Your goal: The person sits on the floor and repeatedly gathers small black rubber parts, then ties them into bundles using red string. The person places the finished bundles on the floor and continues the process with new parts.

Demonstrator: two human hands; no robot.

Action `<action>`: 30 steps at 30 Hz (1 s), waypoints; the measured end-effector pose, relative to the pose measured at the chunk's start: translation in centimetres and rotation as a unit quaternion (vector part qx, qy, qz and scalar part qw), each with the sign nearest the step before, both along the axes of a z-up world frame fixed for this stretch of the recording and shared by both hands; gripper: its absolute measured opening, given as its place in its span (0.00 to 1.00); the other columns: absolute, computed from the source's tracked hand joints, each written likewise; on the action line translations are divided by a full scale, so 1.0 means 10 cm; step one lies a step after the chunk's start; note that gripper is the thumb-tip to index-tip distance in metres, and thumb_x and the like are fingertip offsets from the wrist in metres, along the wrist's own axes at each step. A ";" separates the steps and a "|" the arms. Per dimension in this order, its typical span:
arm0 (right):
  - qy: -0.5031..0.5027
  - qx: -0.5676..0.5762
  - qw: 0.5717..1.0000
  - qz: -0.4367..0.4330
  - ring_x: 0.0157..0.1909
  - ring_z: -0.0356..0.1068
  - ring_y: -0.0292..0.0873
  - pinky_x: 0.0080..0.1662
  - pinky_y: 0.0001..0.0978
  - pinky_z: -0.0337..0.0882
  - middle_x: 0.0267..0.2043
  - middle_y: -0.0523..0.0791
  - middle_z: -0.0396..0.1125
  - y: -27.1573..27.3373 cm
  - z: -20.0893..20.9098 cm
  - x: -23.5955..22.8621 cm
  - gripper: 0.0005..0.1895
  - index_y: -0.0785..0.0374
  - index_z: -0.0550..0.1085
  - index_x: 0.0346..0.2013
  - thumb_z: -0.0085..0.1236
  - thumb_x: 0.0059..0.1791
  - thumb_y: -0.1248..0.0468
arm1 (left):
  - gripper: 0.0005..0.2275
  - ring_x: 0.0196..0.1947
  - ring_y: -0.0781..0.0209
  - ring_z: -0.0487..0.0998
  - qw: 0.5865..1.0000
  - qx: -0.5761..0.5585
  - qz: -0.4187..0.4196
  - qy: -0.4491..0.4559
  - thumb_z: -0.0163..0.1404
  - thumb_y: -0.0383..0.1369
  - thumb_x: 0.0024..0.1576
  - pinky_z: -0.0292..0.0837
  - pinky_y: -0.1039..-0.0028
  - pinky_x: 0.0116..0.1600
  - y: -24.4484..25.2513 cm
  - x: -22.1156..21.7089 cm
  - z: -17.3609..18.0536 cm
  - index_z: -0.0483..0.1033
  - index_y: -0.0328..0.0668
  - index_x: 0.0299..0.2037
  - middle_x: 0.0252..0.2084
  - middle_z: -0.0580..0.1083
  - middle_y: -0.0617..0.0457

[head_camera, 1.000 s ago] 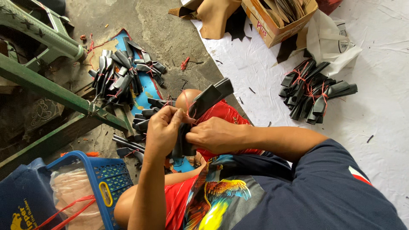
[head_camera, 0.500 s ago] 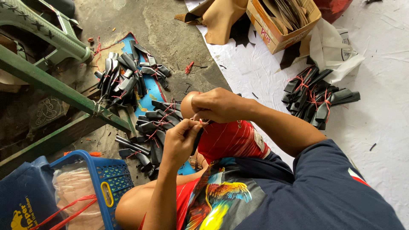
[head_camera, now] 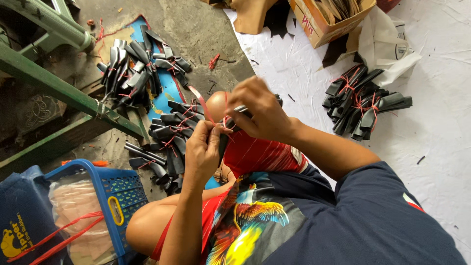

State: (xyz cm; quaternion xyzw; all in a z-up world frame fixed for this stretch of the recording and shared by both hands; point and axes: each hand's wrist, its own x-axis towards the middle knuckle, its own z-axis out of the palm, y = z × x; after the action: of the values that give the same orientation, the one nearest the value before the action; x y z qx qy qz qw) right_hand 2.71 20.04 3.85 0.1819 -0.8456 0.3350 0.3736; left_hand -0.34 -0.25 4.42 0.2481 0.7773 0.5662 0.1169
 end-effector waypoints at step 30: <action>0.039 0.079 0.996 0.019 0.41 0.70 0.46 0.48 0.39 0.64 0.38 0.41 0.72 -0.17 -0.24 0.04 0.03 0.57 0.75 0.27 0.58 0.41 0.68 | 0.06 0.34 0.37 0.81 0.985 -0.039 0.055 0.160 0.49 0.34 0.65 0.75 0.57 0.39 0.04 0.02 -0.32 0.75 0.45 0.37 0.29 0.77 0.42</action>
State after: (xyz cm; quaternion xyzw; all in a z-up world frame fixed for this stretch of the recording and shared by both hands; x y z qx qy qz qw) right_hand 3.08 18.36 1.46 0.2402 -0.8506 0.2668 0.3842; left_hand -0.16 0.19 1.25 0.2881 0.8201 0.4935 -0.0308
